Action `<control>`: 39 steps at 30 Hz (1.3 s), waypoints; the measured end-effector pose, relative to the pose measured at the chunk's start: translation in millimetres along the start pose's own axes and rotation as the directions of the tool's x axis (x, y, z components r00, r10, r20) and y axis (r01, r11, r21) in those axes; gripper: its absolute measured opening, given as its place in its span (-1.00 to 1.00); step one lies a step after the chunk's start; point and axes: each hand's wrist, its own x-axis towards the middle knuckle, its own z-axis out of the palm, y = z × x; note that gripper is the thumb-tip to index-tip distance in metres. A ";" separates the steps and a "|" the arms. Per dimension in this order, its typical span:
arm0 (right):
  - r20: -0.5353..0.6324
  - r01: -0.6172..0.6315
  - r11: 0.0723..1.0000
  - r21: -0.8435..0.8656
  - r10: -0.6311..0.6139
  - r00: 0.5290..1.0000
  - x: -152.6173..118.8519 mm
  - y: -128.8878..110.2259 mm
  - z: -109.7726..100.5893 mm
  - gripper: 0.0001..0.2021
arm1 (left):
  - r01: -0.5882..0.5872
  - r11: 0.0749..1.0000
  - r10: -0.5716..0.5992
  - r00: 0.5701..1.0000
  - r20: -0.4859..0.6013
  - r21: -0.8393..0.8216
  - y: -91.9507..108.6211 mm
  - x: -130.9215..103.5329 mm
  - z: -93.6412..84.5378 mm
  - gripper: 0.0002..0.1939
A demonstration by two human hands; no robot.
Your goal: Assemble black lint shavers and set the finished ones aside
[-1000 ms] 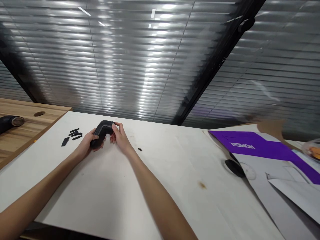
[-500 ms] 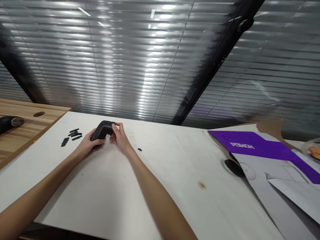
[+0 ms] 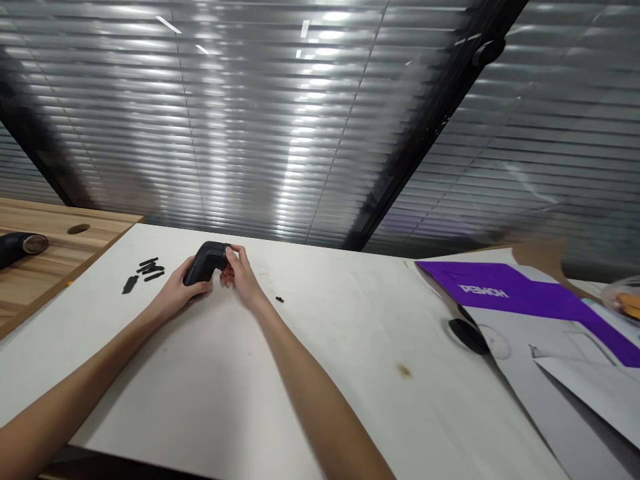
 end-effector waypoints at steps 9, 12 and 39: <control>-0.003 -0.028 0.999 0.035 0.028 1.000 2.8 0.2 -1.6 -0.44 | 0.003 0.999 0.001 0.998 0.067 -0.051 -3.1 2.5 -1.9 -0.58; -0.001 -0.020 0.999 0.051 0.020 1.000 3.5 2.1 -2.8 -0.45 | 0.004 0.998 0.000 0.998 0.057 -0.064 -5.5 3.6 -1.7 -0.56; -0.112 0.086 0.995 -0.055 -0.092 0.990 -4.4 -2.3 4.8 -0.43 | -0.162 0.968 0.174 0.984 -0.044 0.190 0.5 -7.0 3.4 -0.27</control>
